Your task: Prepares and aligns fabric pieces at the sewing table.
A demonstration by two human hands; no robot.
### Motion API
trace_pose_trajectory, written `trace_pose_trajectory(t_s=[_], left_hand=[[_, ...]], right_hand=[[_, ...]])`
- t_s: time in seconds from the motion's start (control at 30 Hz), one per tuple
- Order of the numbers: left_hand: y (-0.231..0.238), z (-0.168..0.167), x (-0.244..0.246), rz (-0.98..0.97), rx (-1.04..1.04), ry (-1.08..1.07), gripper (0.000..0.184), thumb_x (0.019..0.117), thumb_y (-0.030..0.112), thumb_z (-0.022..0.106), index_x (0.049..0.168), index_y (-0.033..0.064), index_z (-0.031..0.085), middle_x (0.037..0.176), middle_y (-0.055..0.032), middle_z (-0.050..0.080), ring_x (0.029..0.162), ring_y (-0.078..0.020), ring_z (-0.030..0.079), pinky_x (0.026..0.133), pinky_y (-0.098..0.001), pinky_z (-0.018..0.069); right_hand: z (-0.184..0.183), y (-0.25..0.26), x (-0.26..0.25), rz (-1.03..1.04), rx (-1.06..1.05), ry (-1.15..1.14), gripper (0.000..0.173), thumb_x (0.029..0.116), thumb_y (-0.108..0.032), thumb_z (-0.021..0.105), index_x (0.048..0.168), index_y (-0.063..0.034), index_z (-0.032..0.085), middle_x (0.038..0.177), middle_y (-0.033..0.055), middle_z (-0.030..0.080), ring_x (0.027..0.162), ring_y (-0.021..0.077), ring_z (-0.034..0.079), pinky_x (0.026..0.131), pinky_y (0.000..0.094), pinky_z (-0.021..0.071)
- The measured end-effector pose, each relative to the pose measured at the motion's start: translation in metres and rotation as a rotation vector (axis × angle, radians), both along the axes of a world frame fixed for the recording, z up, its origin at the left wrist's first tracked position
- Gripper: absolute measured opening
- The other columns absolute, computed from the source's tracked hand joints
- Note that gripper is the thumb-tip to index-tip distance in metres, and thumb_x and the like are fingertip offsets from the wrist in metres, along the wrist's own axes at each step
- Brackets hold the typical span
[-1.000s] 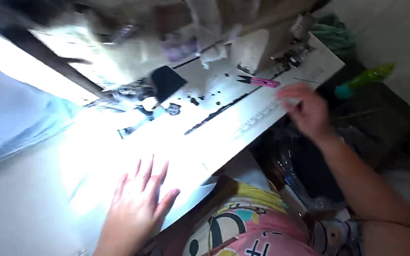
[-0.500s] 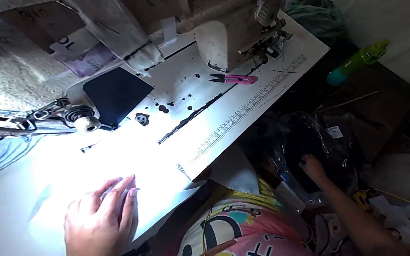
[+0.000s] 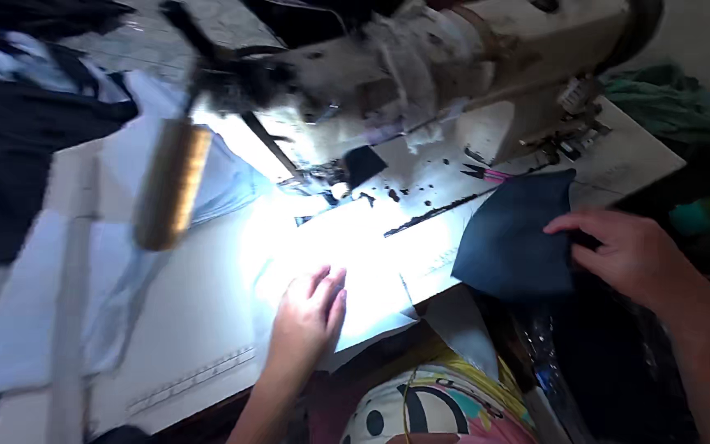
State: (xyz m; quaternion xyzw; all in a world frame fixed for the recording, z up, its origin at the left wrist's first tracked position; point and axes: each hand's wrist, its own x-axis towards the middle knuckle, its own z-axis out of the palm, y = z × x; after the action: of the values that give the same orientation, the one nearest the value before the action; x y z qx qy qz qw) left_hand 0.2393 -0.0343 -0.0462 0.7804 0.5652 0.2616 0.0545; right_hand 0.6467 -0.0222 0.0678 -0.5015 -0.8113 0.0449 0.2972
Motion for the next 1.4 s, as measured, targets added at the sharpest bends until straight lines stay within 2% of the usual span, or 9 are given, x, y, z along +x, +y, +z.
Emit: trace_pose_trajectory(t_s=[0.1,0.17,0.27,0.37,0.5,0.83,0.97,1.13,1.4], left_hand=[[-0.001,-0.002,0.0,0.015,0.003,-0.019,0.039,0.1003,0.029,0.048,0.119,0.0077,0.075,0.123,-0.0185,0.07,0.115,-0.0394,0.068,0.096,-0.0571,0.0528],[-0.001,-0.001,0.001,0.018,0.013,-0.037,0.037,0.1001,0.028,0.05,0.118,0.0077,0.076,0.123,-0.0182,0.071,0.116,-0.0392,0.068,0.098,-0.0574,0.0525],[-0.004,0.001,0.001,0.009,0.008,-0.133,0.046,0.1046,0.037,0.044,0.117,0.0073,0.076,0.122,-0.0173,0.072,0.117,-0.0382,0.067,0.099,-0.0558,0.0521],[-0.006,0.009,0.0,0.016,-0.061,-0.35,0.062,0.1046,0.049,0.038,0.112,0.0019,0.077,0.122,-0.0203,0.071,0.118,-0.0367,0.067,0.101,-0.0538,0.05],[0.002,0.021,-0.002,0.125,-0.167,-0.457,0.047,0.1017,0.038,0.054,0.107,-0.0039,0.074,0.119,-0.0209,0.07,0.115,-0.0312,0.066,0.101,-0.0485,0.0513],[0.072,0.066,-0.024,0.104,-0.429,0.154,0.033,0.1017,0.026,0.059,0.125,0.0059,0.07,0.147,-0.0235,0.053,0.142,-0.0433,0.042,0.115,-0.0627,0.0264],[0.086,0.045,-0.051,-0.044,-0.392,-0.086,0.03,0.0981,0.03,0.065,0.108,0.0036,0.075,0.112,-0.0179,0.071,0.112,-0.0347,0.063,0.105,-0.0583,0.0397],[0.079,0.021,-0.051,-0.033,-0.151,-0.317,0.027,0.0925,0.03,0.07,0.095,0.0047,0.077,0.094,-0.0086,0.075,0.096,-0.0214,0.069,0.1,-0.0493,0.0446],[0.08,0.02,-0.054,0.108,-0.173,-0.385,0.036,0.089,0.029,0.07,0.114,0.0017,0.072,0.1,-0.0095,0.074,0.097,-0.0203,0.068,0.102,-0.0469,0.0456]], right_hand=[[0.03,0.036,-0.057,-0.027,0.373,-0.249,0.014,0.0767,-0.006,0.075,0.084,0.0039,0.069,0.098,0.0278,0.065,0.092,0.0487,0.062,0.076,0.0612,0.0449],[0.039,0.041,-0.096,-0.1,0.476,-0.302,0.021,0.0766,-0.016,0.077,0.077,0.0,0.064,0.108,0.0268,0.066,0.103,0.0478,0.062,0.086,0.0625,0.0414],[0.012,0.036,-0.161,-0.019,0.359,-0.241,0.019,0.0774,-0.012,0.077,0.07,0.0008,0.065,0.088,0.0244,0.068,0.078,0.0424,0.069,0.063,0.0565,0.0513],[-0.031,0.015,-0.216,0.2,-0.121,-0.169,0.012,0.0812,-0.008,0.073,0.086,0.0032,0.071,0.093,0.0236,0.069,0.071,0.0392,0.07,0.058,0.0534,0.0563],[-0.032,0.022,-0.226,0.583,-0.771,-0.189,0.045,0.0967,-0.034,0.069,0.124,0.0018,0.066,0.127,0.0224,0.061,0.105,0.0361,0.066,0.088,0.052,0.0534],[-0.05,0.138,-0.206,0.321,-0.654,-0.284,0.087,0.0788,-0.043,0.086,0.15,-0.0092,0.051,0.154,0.021,0.042,0.143,0.0389,0.038,0.115,0.0557,0.0334],[-0.057,0.145,-0.206,0.376,-0.656,-0.277,0.099,0.0745,-0.043,0.089,0.155,-0.0092,0.042,0.161,0.0179,0.037,0.149,0.0361,0.033,0.119,0.0528,0.0284],[-0.053,0.131,-0.198,0.376,-0.689,0.075,0.079,0.0833,-0.017,0.082,0.15,0.003,0.044,0.135,0.0204,0.06,0.102,0.016,0.06,0.09,0.0303,0.0476],[-0.052,0.132,-0.198,0.189,-0.709,0.388,0.034,0.0836,-0.007,0.08,0.114,0.0027,0.068,0.077,-0.0078,0.057,0.066,-0.0066,0.048,0.065,0.0113,0.0416]])
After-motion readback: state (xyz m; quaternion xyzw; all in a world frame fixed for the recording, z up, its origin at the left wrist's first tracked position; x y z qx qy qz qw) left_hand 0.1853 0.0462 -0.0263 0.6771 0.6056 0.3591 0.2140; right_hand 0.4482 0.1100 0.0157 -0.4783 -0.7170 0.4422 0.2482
